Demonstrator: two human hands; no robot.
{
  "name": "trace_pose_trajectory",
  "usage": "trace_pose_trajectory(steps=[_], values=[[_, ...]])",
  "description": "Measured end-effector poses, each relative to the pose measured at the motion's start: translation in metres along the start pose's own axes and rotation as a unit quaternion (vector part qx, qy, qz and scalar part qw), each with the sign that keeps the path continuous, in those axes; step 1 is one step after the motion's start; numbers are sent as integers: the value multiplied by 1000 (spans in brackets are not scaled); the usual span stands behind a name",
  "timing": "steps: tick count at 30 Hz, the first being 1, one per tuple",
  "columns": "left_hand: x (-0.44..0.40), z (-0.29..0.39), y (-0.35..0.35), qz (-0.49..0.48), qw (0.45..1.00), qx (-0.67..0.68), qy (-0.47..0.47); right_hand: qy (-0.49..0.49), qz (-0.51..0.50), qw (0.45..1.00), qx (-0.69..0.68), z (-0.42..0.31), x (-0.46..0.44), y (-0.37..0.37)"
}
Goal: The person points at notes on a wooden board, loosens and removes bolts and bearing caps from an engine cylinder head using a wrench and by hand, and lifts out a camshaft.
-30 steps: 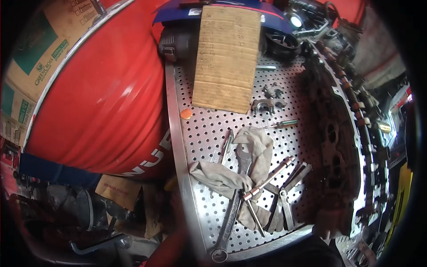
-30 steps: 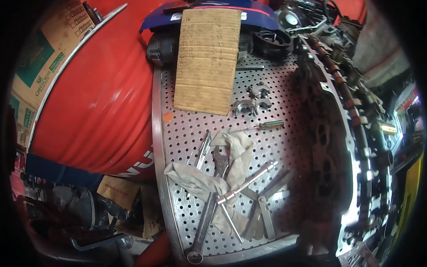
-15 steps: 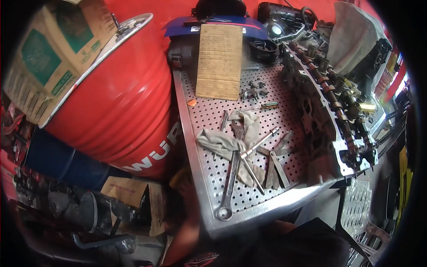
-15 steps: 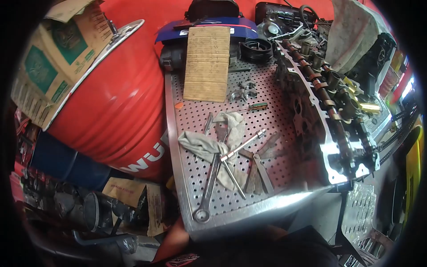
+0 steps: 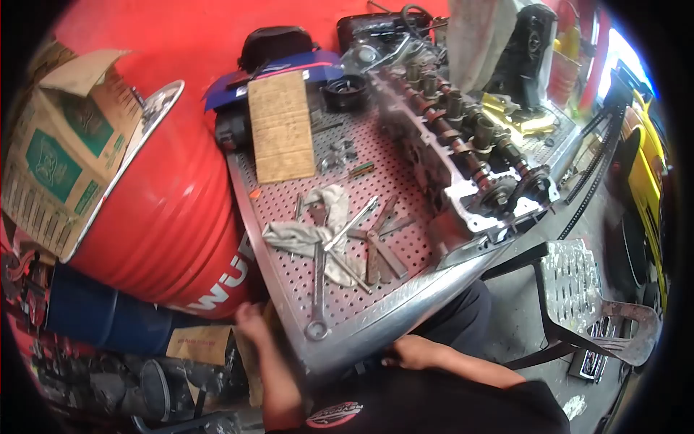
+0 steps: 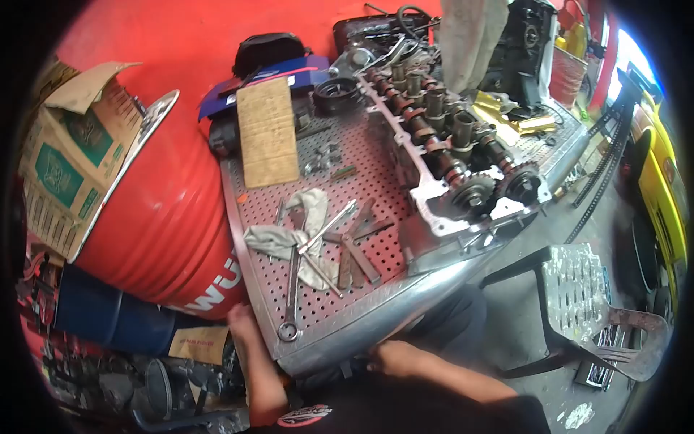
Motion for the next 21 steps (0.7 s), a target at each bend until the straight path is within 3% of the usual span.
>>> trace_pose_trajectory(steps=[1, 2, 3, 6, 8, 9, 10, 11, 13, 15, 18, 21], values=[[-17, 43, -11, 35, 987, 155, 33, -1, 20, 992, -123, -16, 27, -42], [-29, 89, -26, 61, 992, 72, 81, -4, 35, 968, -247, -32, 55, -79], [-23, 168, -22, 110, 980, 114, 121, 2, 49, 961, -274, -47, 80, -121], [-17, 336, 26, -15, 951, 65, 301, -119, 284, 950, -52, -113, 153, -262], [8, 420, 86, -119, 923, 67, 361, -108, 472, 865, 132, -138, 196, -323], [21, 449, 123, -175, 909, 66, 373, -86, 508, 820, 249, -150, 203, -347], [26, 465, 164, -252, 896, 80, 357, -55, 499, 787, 358, -154, 203, -367], [34, 478, 202, -329, 877, 92, 338, -9, 496, 797, 346, -146, 198, -386], [54, 501, 269, -362, 845, -89, 384, 3, 456, 815, 357, -128, 180, -406], [63, 513, 336, -396, 817, -111, 404, -23, 403, 836, 371, -110, 162, -412], [68, 522, 431, -389, 777, -166, 466, -4, 274, 915, 296, -84, 148, -418], [61, 515, 512, -369, 766, -218, 478, -20, 279, 923, 264, -92, 145, -414]])
Point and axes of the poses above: each hand's wrist, its own x-axis away from the middle knuckle, its own y-axis out of the palm, z = x × y, the point moved 9 cm from there along -x, towards the middle knuckle, and after that the axes turned 4 degrees about x, right-handed, at the moved point
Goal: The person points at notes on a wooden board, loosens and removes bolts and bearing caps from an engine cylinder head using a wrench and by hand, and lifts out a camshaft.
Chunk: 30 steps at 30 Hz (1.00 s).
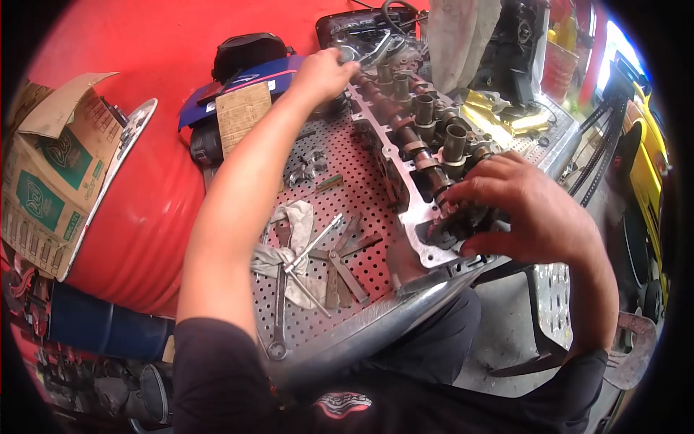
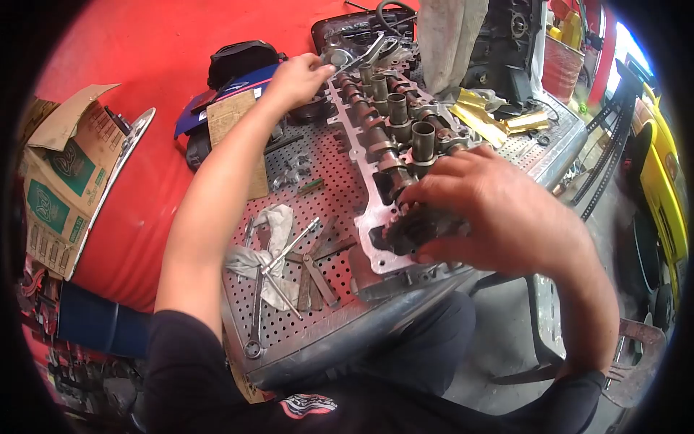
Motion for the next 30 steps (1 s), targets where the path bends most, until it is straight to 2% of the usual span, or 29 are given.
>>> trace_pose_trajectory(steps=[3, 6, 7, 10, 12, 14, 18, 25, 26, 28, 30], values=[[-44, -24, 44, -31, 997, -15, -66, -1, 17, 1000, 2, 4, 0, 3], [-76, -50, 84, -84, 992, -22, -92, -4, 45, 998, -43, 10, -1, 3], [-72, -49, 86, -105, 986, 15, -126, -2, 47, 998, -51, 12, -1, 4], [-70, -42, 84, -104, 981, -43, -159, 6, 72, 992, -105, 15, -4, 5], [-87, -58, 108, -110, 978, -59, -164, 7, 97, 989, -109, 14, -3, 5], [-70, -34, 86, -116, 969, -69, -209, 4, 115, 989, -94, 11, -4, 3], [-71, -32, 88, -140, 962, -89, -216, 13, 124, 988, -91, 11, -4, 5], [-75, -39, 89, -71, 963, -25, -259, 12, 147, 988, -41, 5, -3, 1], [-80, -42, 97, -118, 959, -22, -258, 17, 149, 988, -38, 6, -2, 1], [-81, -41, 93, -105, 951, -53, -287, 9, 147, 989, -23, 4, -2, 1], [-86, -41, 97, -144, 946, -89, -278, 2, 150, 989, -15, 3, -1, 0]])
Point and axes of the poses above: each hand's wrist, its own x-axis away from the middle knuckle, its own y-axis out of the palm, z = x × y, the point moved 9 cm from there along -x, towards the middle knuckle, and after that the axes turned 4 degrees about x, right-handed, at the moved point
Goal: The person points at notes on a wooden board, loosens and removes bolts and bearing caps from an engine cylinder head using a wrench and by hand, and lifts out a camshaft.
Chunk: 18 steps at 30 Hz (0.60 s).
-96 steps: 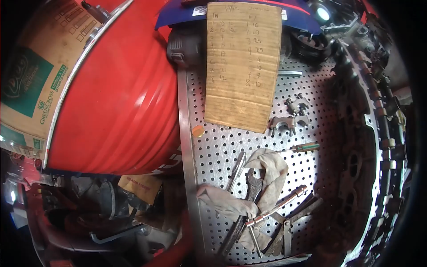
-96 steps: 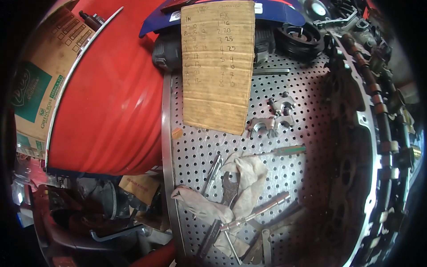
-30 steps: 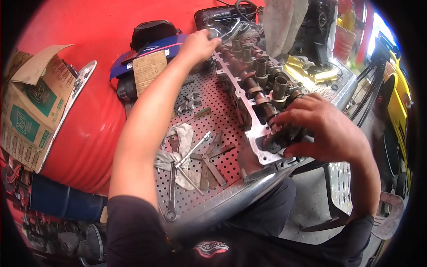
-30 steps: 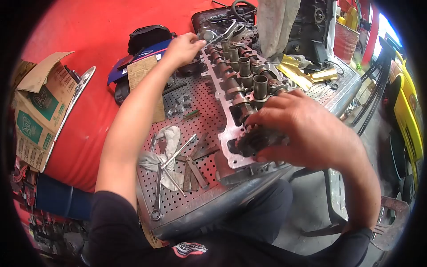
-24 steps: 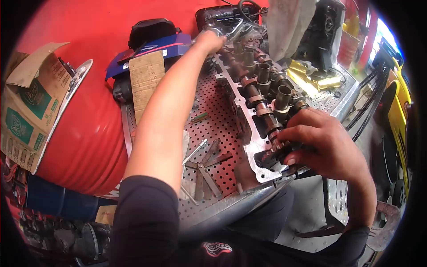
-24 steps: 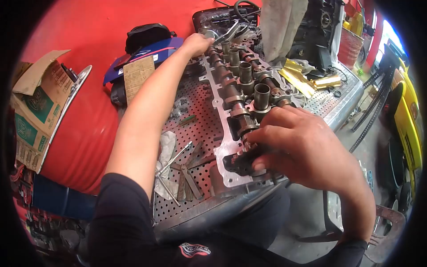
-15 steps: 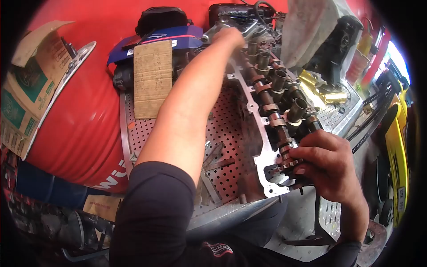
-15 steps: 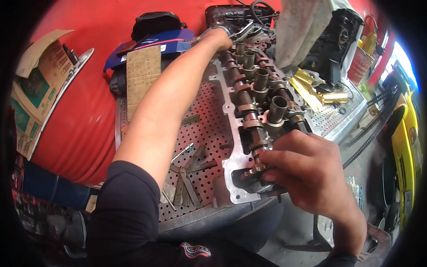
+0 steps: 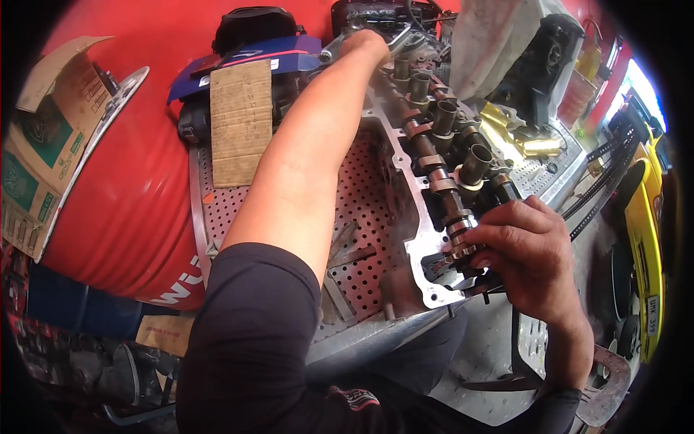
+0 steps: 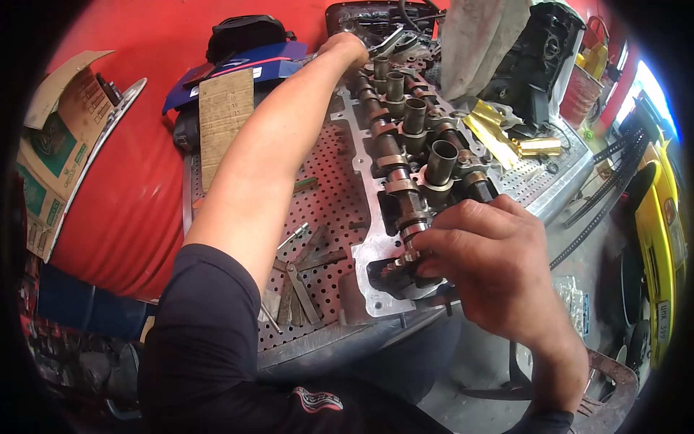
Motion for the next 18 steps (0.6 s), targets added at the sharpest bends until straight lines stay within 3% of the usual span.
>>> trace_pose_trajectory(steps=[5, 7, 9, 15, 16, 18], values=[[-23, 0, 7, -13, 1000, -21, 10, 1, -24, 999, 25, -1, -5, -5], [-24, 1, 4, -20, 1000, -5, 13, 4, 129, 992, -1, 3, -3, -59], [-22, -5, 3, -33, 999, 22, -6, 17, 137, 990, -30, 2, -9, -73], [-57, -6, 26, -36, 999, -13, -1, 115, -125, 981, 96, -4, -4, -8], [-49, -6, 22, -36, 999, -11, -1, 82, -137, 979, 130, -5, -1, 1], [-20, -4, 7, -39, 999, -7, 5, 108, -143, 980, 90, 0, 2, 1]])
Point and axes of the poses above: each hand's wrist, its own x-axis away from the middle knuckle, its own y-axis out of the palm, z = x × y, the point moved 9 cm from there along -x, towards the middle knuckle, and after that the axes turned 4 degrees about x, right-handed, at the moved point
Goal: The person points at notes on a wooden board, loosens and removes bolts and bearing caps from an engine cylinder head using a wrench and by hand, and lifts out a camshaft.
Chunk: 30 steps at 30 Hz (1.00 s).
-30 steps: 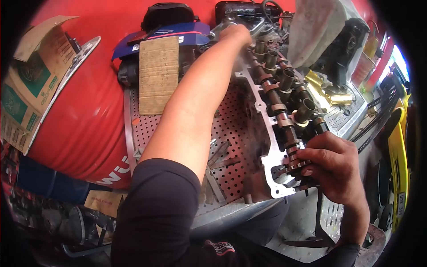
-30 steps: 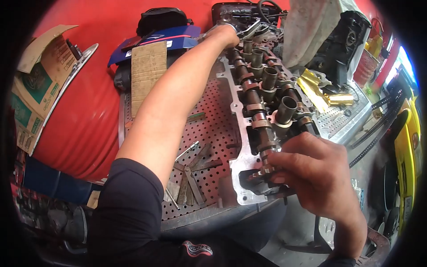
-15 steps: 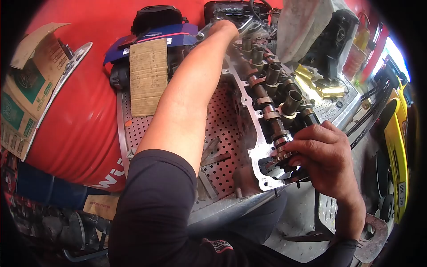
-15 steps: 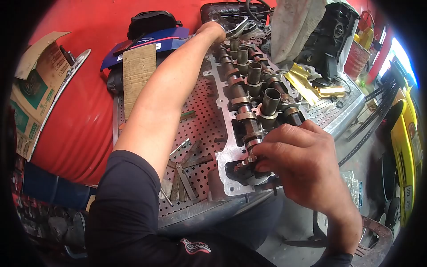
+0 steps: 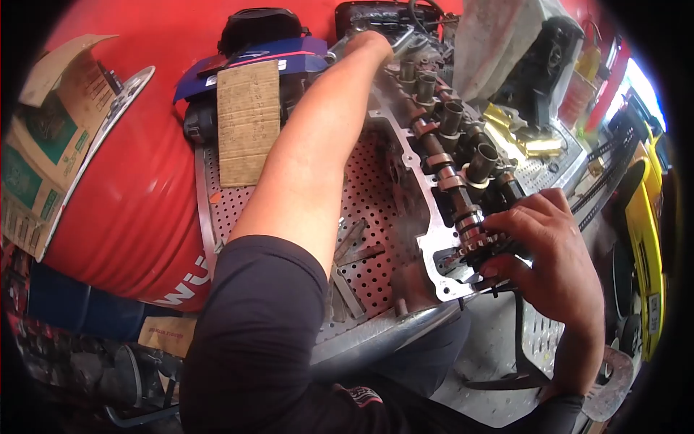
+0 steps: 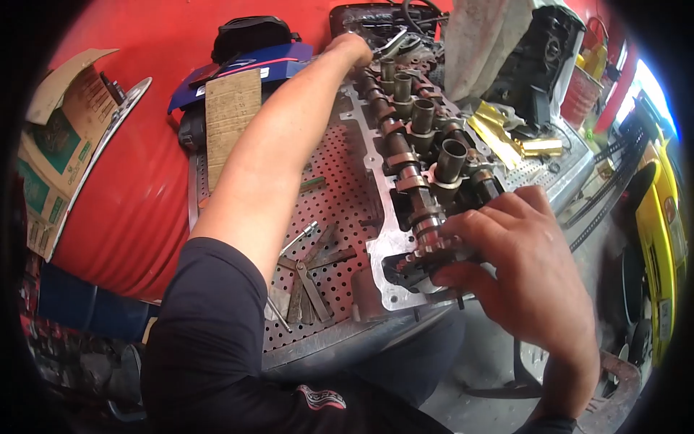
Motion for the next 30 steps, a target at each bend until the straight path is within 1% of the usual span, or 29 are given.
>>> trace_pose_trajectory(steps=[2, 4, 6, 7, 10, 14, 16, 17, 19, 20, 23, 26, 28, 29, 30], values=[[-5, 2, 5, -35, 999, 11, 10, 11, 32, 999, -23, -2, 5, 1], [-8, 1, 2, 3, 999, 27, 16, 10, 58, 998, -28, -3, 8, 2], [-2, -1, 0, 7, 1000, 29, -3, 1, 71, 997, -25, -2, 12, 5], [2, -1, -2, 8, 1000, 27, -12, 10, 63, 997, -33, 1, 12, 8], [-6, -3, 3, 5, 999, 52, -14, -8, 76, 996, -42, -1, 12, 7], [-17, -7, 9, -14, 999, 40, -19, -18, 98, 995, -18, -4, 15, 7], [-13, -3, 6, -12, 999, 24, -26, -17, 107, 994, -20, -3, 16, 6], [-7, -3, 3, 4, 999, 39, -37, -20, 112, 993, -22, -2, 16, 6], [-7, 0, 2, 5, 999, 33, -15, -21, 121, 992, -31, -1, 17, 8], [-6, 0, 2, 5, 1000, 30, -4, -22, 119, 992, -34, 0, 16, 7], [8, -3, -3, -4, 999, 47, -18, -12, 98, 994, -45, 3, 13, 8], [-2, 5, -1, 27, 997, -22, 65, 16, 77, 995, -54, 13, 11, 7], [-40, 10, 18, 7, 991, -69, 118, 26, 86, 994, -67, 13, 9, 6], [-35, 8, 23, -48, 993, -48, 91, 33, 106, 991, -67, 13, 12, 4], [-38, 8, 25, -50, 992, -58, 99, 37, 126, 988, -82, 13, 14, 5]])
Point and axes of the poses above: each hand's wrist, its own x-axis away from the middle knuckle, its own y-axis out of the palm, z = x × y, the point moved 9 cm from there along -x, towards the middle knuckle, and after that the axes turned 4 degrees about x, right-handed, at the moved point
